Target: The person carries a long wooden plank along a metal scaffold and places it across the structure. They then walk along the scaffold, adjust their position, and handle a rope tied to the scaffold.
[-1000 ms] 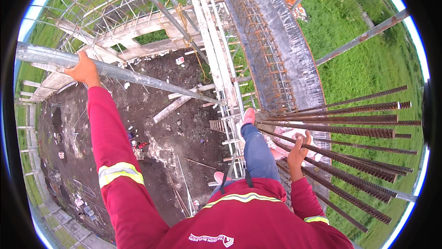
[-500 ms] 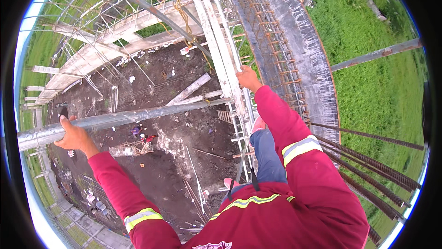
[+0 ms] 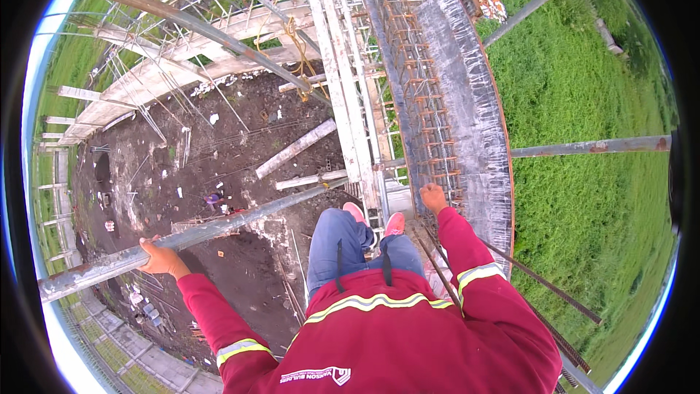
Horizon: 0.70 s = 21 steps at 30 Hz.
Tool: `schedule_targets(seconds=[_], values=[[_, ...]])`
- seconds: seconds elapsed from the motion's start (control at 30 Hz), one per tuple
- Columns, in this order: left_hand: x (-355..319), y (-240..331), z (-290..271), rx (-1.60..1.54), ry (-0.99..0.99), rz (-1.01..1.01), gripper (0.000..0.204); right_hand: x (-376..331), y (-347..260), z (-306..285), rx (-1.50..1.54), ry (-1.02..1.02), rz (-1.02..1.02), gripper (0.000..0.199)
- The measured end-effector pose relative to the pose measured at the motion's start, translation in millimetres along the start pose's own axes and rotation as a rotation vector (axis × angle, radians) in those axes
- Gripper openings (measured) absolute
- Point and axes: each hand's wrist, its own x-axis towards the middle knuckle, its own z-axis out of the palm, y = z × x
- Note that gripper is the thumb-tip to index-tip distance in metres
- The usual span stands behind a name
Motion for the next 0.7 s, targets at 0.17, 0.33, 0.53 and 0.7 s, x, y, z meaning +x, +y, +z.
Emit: schedule_targets(seconds=[0.17,0.33,0.53,0.7], values=[[-5.5,-2.6,-9.0,0.069,-0.02,-0.025,0.037,-30.9,75.6,25.6,-0.127,-0.355,-0.053,0.031],[-18.7,5.4,-15.5,0.106,-0.029,-0.081,0.038,63.7,19.1,27.8,-0.166,-0.371,0.024,0.028],[-40.1,8.5,-28.2,0.15,0.14,-0.335,0.044,245.0,-183.3,-5.2,-0.711,-0.3,-0.685,0.03],[-53.2,16.6,-11.2,0.429,0.349,-0.423,0.048,338.6,-316.6,-20.1,0.031,-0.206,-0.183,0.031]])
